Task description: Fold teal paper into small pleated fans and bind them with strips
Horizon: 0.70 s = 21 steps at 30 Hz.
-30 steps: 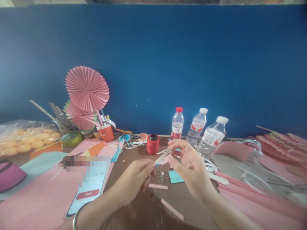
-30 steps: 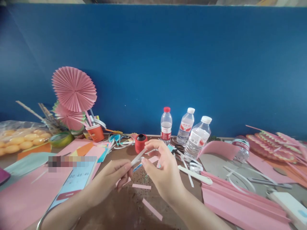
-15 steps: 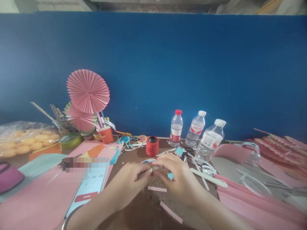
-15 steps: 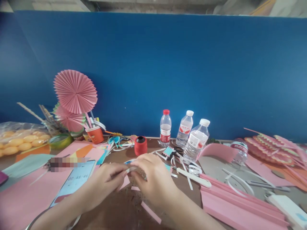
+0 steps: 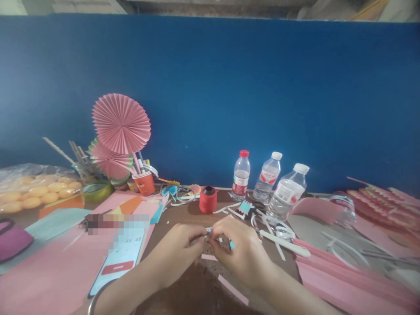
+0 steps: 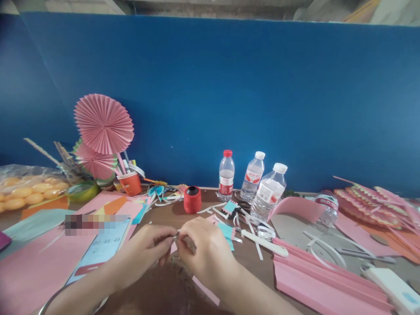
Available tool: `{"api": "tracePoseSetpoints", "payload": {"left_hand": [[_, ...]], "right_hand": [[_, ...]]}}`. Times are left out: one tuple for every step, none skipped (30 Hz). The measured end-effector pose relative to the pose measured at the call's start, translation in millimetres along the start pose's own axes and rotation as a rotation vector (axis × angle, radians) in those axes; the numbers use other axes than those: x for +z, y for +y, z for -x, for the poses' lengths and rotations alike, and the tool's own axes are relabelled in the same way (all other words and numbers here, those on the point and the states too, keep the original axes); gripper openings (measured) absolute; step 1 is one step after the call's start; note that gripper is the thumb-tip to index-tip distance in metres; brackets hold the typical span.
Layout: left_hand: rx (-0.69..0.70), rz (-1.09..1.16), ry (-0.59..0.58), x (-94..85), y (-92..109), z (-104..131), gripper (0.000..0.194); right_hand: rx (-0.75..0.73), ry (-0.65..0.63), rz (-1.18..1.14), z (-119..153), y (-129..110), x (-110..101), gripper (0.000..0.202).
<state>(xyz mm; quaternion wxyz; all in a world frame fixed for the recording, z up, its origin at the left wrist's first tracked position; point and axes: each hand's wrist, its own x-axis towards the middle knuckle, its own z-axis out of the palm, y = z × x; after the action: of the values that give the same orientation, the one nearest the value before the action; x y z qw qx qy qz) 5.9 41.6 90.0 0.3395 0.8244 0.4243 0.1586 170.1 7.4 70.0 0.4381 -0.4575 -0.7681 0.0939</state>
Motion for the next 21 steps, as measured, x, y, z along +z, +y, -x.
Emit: {"api": "tracePoseSetpoints", "payload": {"left_hand": [[-0.020, -0.008, 0.013, 0.6, -1, 0, 0.025], [-0.035, -0.014, 0.021, 1.1, -1, -1, 0.024], [-0.045, -0.017, 0.026, 1.4, -1, -1, 0.024], [-0.044, -0.016, 0.032, 1.7, 0, -1, 0.024], [-0.030, -0.011, 0.038, 1.8, 0, -1, 0.023], [-0.007, -0.008, 0.042, 2.0, 1, -1, 0.023], [0.015, -0.010, 0.043, 2.2, 2, -1, 0.022], [0.029, -0.019, 0.043, 2.5, 2, -1, 0.022], [0.033, -0.030, 0.043, 2.9, 2, -1, 0.022], [0.029, -0.044, 0.044, 3.3, 2, -2, 0.022], [0.018, -0.058, 0.052, 3.7, 1, -2, 0.022], [0.008, -0.069, 0.063, 4.0, 1, -2, 0.022], [0.004, -0.073, 0.074, 4.2, 1, -2, 0.022], [0.004, -0.070, 0.080, 4.2, 2, -2, 0.022], [0.005, -0.063, 0.079, 4.1, 2, -1, 0.023], [0.005, -0.052, 0.071, 3.8, 3, 0, 0.024], [0.003, -0.041, 0.061, 3.4, 5, 1, 0.025], [0.003, -0.032, 0.049, 2.9, 6, 3, 0.026], [0.004, -0.028, 0.039, 2.1, 8, 5, 0.027], [0.009, -0.029, 0.029, 0.9, 9, 6, 0.028], [0.019, -0.039, 0.019, -0.7, 10, 7, 0.029]], "right_hand": [[0.014, 0.013, 0.000, 1, 0, 0, 0.012], [0.033, 0.021, -0.002, 1, 0, 1, 0.012], [0.053, 0.023, -0.005, 2, 0, 1, 0.012], [0.066, 0.013, -0.009, 2, 0, 1, 0.013], [0.071, -0.009, -0.011, 2, -1, 0, 0.016], [0.067, -0.040, -0.008, 1, -1, 0, 0.017], [0.062, -0.071, 0.000, 1, -1, 0, 0.016], [0.059, -0.094, 0.011, 1, -1, 0, 0.013], [0.059, -0.111, 0.023, 1, -1, 0, 0.011], [0.061, -0.123, 0.032, 1, -2, 0, 0.011], [0.065, -0.129, 0.038, 1, -2, 0, 0.012], [0.070, -0.132, 0.043, 1, -2, 0, 0.012], [0.075, -0.136, 0.051, 0, -2, 0, 0.012], [0.078, -0.142, 0.063, 0, -3, -1, 0.012], [0.079, -0.151, 0.072, 0, -3, -2, 0.012], [0.078, -0.165, 0.074, -1, -4, -3, 0.012], [0.076, -0.181, 0.066, -2, -5, -5, 0.013], [0.076, -0.199, 0.048, -4, -6, -6, 0.013], [0.079, -0.219, 0.027, -5, -7, -8, 0.013], [0.084, -0.237, 0.008, -7, -9, -11, 0.014], [0.092, -0.253, -0.010, -8, -10, -13, 0.016]]}}
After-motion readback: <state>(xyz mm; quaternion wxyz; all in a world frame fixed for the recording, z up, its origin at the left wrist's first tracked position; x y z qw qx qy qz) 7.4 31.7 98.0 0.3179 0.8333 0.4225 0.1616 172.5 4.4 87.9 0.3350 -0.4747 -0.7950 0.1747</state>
